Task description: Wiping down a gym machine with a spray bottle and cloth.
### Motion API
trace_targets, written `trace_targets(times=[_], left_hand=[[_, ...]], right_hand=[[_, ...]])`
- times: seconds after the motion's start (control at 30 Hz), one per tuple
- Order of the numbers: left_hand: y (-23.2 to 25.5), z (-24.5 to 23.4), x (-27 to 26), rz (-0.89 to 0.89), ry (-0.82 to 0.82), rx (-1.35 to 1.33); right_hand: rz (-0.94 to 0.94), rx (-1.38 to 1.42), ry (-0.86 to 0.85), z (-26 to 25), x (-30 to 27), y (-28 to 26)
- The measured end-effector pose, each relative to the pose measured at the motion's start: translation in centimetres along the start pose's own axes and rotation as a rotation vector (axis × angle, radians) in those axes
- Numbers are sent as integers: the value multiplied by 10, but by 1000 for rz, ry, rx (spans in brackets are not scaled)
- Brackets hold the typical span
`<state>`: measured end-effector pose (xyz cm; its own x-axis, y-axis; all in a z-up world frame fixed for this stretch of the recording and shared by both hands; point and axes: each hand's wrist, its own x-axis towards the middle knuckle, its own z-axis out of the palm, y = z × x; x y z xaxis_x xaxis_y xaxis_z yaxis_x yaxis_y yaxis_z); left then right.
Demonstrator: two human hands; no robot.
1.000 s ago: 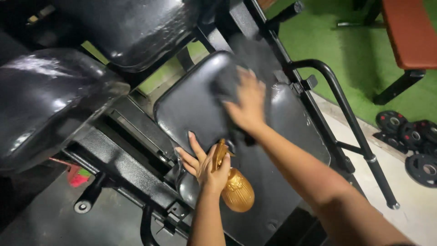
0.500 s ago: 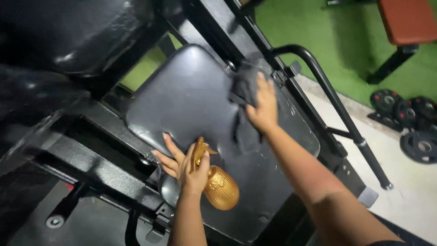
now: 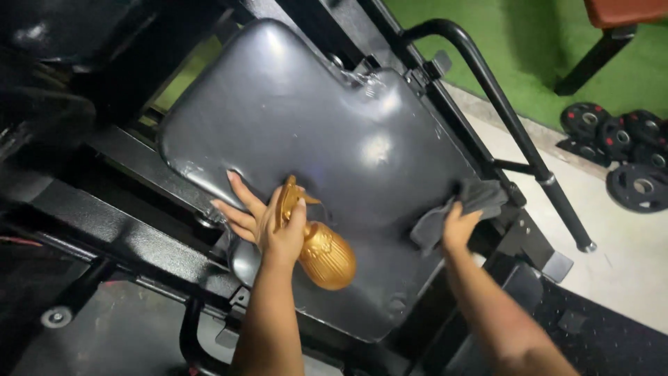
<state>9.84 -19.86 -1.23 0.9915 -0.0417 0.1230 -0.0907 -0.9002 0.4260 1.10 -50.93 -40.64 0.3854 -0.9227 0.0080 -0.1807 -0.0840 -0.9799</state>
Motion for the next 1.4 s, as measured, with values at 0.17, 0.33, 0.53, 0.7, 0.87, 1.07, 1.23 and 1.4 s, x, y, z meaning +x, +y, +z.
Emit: trace_targets(times=[0.17, 0.33, 0.53, 0.7, 0.87, 1.07, 1.23, 1.4], left_hand=[[-8, -17, -6, 116, -17, -105], [-47, -40, -39, 289, 40, -398], [-56, -124, -100, 524, 23, -517], [-77, -135, -143, 225, -89, -800], [-104, -118, -163, 251, -122, -782], [-96, -110, -171, 123, -138, -900], [-90, -90, -171, 94, -141, -1000], [-61, -74, -163, 175, -197, -945]], right_hand=[[-217, -233, -148, 6, -181, -59], [-681, -213, -583, -19, -284, -214], [-894, -280, -984, -12, -203, -222], [-429, -191, -285, 5, -104, -114], [-331, -317, -239, 51, -162, -154], [-981, -238, -847, 39, -278, -348], [-1233, -234, -1073, 20, -273, -325], [-1348, -213, -1124, -28, -242, -212]])
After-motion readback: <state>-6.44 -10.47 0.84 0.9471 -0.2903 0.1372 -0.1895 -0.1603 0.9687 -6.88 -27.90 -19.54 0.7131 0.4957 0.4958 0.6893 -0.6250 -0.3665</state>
